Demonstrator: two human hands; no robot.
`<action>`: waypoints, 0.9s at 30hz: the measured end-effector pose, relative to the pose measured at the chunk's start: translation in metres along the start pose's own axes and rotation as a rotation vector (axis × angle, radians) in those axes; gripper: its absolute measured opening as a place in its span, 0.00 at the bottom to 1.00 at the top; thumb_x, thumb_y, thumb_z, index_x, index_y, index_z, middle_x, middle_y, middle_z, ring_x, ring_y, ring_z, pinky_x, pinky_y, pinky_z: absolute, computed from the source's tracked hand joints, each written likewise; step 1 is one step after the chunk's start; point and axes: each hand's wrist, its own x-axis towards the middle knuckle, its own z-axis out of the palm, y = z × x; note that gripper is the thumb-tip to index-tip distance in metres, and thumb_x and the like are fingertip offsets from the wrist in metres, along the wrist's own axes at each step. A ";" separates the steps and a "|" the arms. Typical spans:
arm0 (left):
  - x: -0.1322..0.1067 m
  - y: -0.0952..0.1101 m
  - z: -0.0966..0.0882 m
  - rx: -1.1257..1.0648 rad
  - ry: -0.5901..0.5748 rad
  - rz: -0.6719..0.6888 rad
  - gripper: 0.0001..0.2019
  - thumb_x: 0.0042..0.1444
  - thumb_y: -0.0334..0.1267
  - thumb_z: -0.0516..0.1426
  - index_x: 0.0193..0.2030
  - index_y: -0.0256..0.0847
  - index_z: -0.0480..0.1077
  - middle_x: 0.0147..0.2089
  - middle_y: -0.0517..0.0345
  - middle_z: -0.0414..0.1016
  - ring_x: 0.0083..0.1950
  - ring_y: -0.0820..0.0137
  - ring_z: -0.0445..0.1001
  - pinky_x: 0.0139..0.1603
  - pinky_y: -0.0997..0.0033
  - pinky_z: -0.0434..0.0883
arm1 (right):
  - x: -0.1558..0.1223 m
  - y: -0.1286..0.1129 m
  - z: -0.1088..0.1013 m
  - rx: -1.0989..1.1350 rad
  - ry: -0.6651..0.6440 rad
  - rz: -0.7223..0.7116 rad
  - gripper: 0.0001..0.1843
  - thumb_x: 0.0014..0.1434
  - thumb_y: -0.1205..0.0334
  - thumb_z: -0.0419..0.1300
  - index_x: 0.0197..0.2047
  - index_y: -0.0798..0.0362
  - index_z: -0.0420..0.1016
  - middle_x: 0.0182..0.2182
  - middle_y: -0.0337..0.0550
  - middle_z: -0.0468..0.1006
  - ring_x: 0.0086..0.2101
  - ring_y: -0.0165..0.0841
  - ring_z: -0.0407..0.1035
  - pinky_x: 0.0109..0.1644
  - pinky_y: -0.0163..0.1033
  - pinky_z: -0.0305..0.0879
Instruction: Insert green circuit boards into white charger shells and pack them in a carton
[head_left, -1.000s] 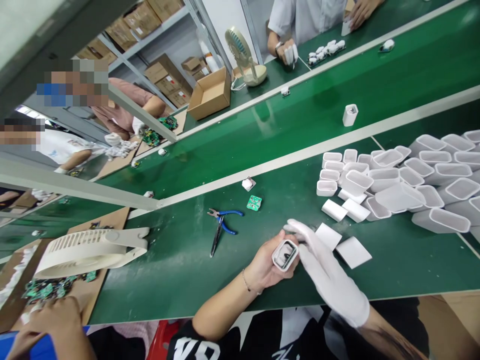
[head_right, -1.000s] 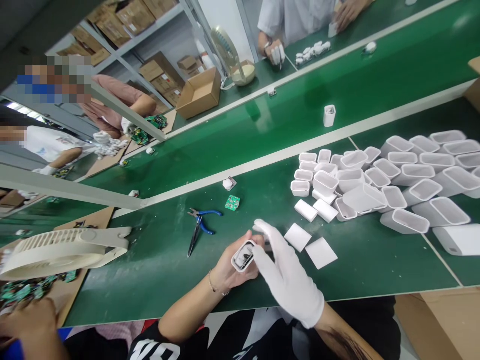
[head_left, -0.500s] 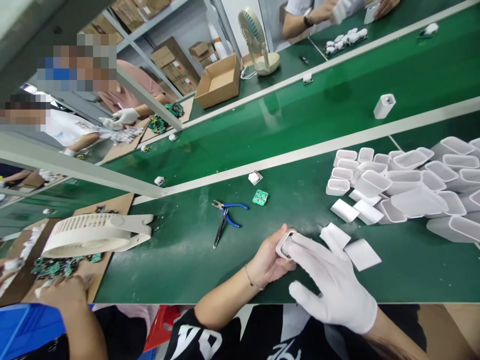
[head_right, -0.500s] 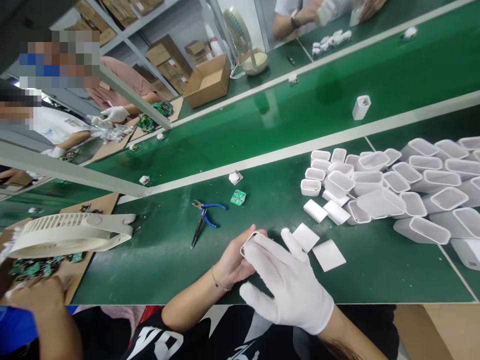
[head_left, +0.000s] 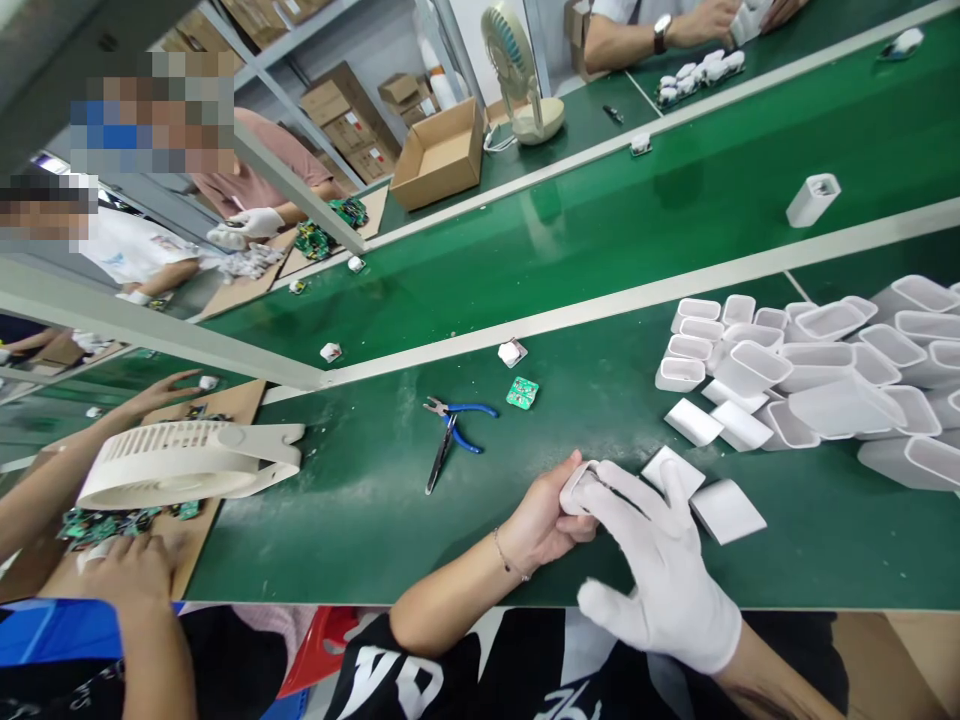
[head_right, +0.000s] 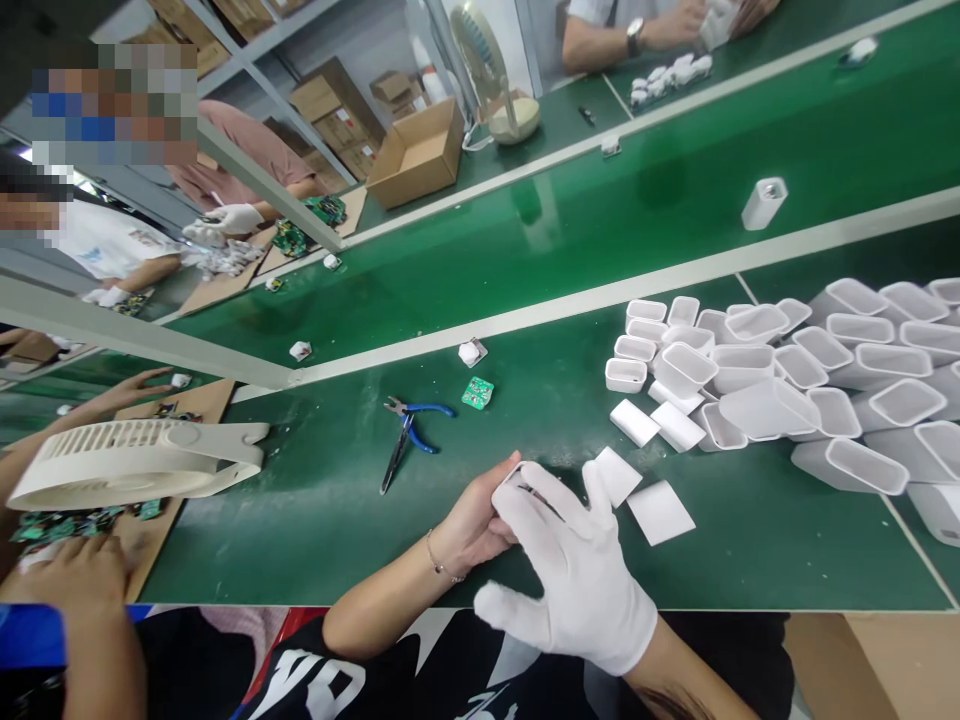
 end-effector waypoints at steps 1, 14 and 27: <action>0.001 -0.001 0.001 0.014 0.011 0.023 0.21 0.53 0.51 0.60 0.22 0.35 0.62 0.14 0.68 0.58 0.11 0.87 0.42 0.13 0.83 0.37 | 0.002 -0.001 0.000 -0.009 0.011 0.038 0.26 0.62 0.46 0.51 0.56 0.55 0.66 0.45 0.47 0.80 0.52 0.44 0.69 0.67 0.55 0.36; 0.003 0.002 0.001 0.131 -0.189 -0.032 0.22 0.57 0.55 0.54 0.24 0.37 0.63 0.12 0.67 0.56 0.10 0.83 0.41 0.13 0.80 0.39 | -0.026 0.017 0.000 0.235 0.073 0.134 0.32 0.66 0.49 0.42 0.69 0.57 0.47 0.54 0.55 0.73 0.58 0.48 0.62 0.66 0.64 0.38; 0.000 0.002 0.007 0.165 -0.171 -0.051 0.21 0.55 0.55 0.56 0.27 0.36 0.64 0.14 0.65 0.59 0.11 0.84 0.44 0.13 0.79 0.37 | -0.004 0.011 -0.010 0.392 0.157 0.362 0.22 0.68 0.61 0.42 0.63 0.50 0.58 0.44 0.45 0.78 0.47 0.38 0.72 0.60 0.55 0.58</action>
